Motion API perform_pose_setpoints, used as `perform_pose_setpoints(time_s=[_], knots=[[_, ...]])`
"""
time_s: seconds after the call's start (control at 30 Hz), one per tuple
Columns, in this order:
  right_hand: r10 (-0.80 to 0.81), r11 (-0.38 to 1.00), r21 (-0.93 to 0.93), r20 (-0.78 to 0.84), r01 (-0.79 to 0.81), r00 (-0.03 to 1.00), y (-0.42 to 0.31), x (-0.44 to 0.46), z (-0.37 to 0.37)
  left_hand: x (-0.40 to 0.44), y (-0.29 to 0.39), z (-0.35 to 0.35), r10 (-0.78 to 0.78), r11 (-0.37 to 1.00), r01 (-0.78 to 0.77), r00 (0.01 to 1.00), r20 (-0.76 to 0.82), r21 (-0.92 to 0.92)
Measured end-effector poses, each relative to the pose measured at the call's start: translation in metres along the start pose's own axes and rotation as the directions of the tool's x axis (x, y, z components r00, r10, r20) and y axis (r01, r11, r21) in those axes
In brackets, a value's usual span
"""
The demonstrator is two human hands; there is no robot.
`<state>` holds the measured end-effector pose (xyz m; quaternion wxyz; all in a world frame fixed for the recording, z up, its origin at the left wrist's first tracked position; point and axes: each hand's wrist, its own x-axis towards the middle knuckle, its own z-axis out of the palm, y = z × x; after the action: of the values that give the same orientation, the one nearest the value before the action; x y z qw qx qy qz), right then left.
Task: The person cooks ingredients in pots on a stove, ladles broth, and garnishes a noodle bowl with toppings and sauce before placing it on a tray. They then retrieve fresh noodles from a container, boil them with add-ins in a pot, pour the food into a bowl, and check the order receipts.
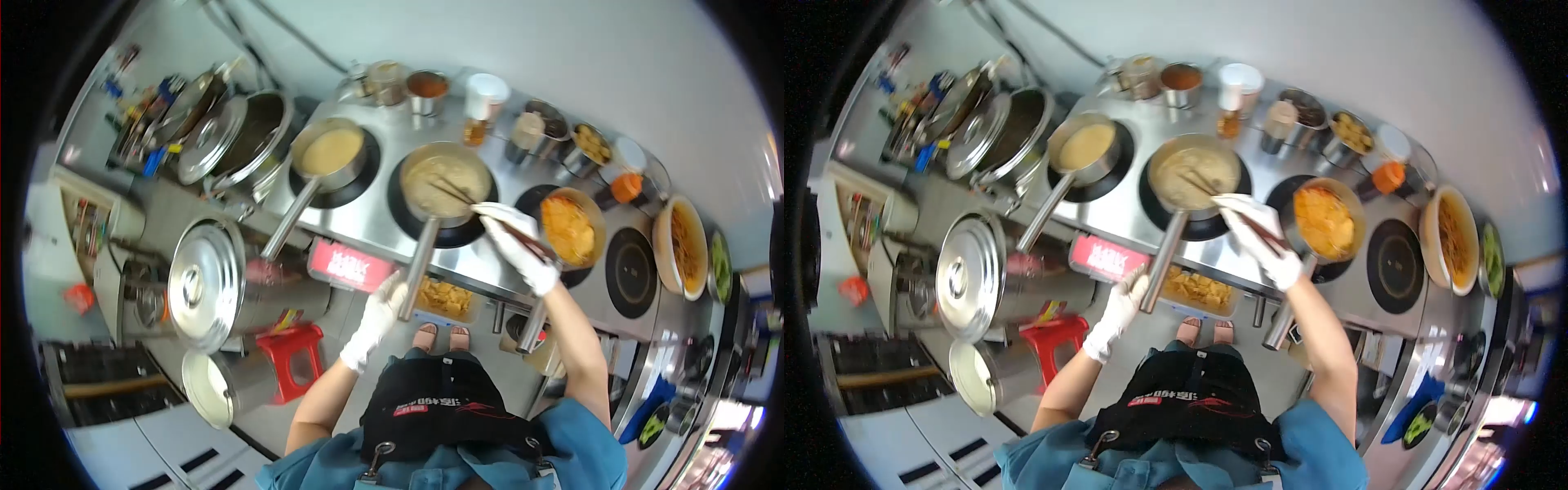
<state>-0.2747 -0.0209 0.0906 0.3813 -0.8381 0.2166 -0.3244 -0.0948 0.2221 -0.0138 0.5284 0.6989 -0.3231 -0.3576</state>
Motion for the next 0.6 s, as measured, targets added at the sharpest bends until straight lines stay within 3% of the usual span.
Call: perform_pose_setpoints(time_s=[0.03,0.07,0.1,0.13,0.2,0.23,0.4,0.47,0.5,0.53,0.6], knots=[[0.048,0.998,-0.046,-0.022,-0.049,0.999,-0.023,0.002,-0.009,0.007,-0.001,-0.013,-0.226,0.919,0.198,0.973,-0.042,-0.342],[0.095,0.991,-0.096,-0.041,-0.098,0.995,-0.038,0.003,-0.015,0.018,-0.024,-0.034,-0.324,0.914,0.261,0.931,-0.171,-0.31],[0.141,0.989,-0.04,-0.083,-0.145,0.987,-0.028,-0.002,-0.02,0.038,-0.065,-0.054,-0.339,0.914,0.231,0.886,-0.317,-0.333],[0.194,0.981,0.013,-0.127,-0.194,0.973,-0.02,-0.007,-0.023,0.06,-0.105,-0.078,-0.433,0.841,0.204,0.81,-0.395,-0.502],[0.327,0.944,0.03,-0.191,-0.328,0.925,-0.051,-0.008,-0.027,0.089,-0.158,-0.126,-0.534,0.703,0.231,0.797,-0.284,-0.673],[0.309,0.951,0.055,-0.215,-0.304,0.927,-0.054,-0.009,-0.029,0.109,-0.179,-0.132,-0.703,0.529,0.123,0.618,-0.353,-0.839],[0.384,0.921,0.111,-0.408,-0.372,0.828,-0.054,-0.03,-0.027,0.172,-0.25,-0.163,-0.68,0.552,0.151,0.651,-0.338,-0.82],[0.475,0.856,0.417,-0.402,-0.305,0.783,-0.049,-0.045,-0.035,0.189,-0.258,-0.165,-0.676,0.578,0.184,0.653,-0.34,-0.795],[0.472,0.877,0.326,-0.441,-0.353,0.764,-0.046,-0.052,-0.042,0.196,-0.259,-0.166,-0.69,0.546,0.215,0.664,-0.288,-0.81],[0.538,0.806,0.493,-0.379,-0.328,0.753,-0.048,-0.057,-0.05,0.201,-0.258,-0.165,-0.7,0.514,0.248,0.674,-0.235,-0.821],[0.539,0.784,0.558,-0.396,-0.271,0.744,-0.051,-0.066,-0.055,0.212,-0.26,-0.159,-0.718,0.5,0.235,0.651,-0.247,-0.834]])
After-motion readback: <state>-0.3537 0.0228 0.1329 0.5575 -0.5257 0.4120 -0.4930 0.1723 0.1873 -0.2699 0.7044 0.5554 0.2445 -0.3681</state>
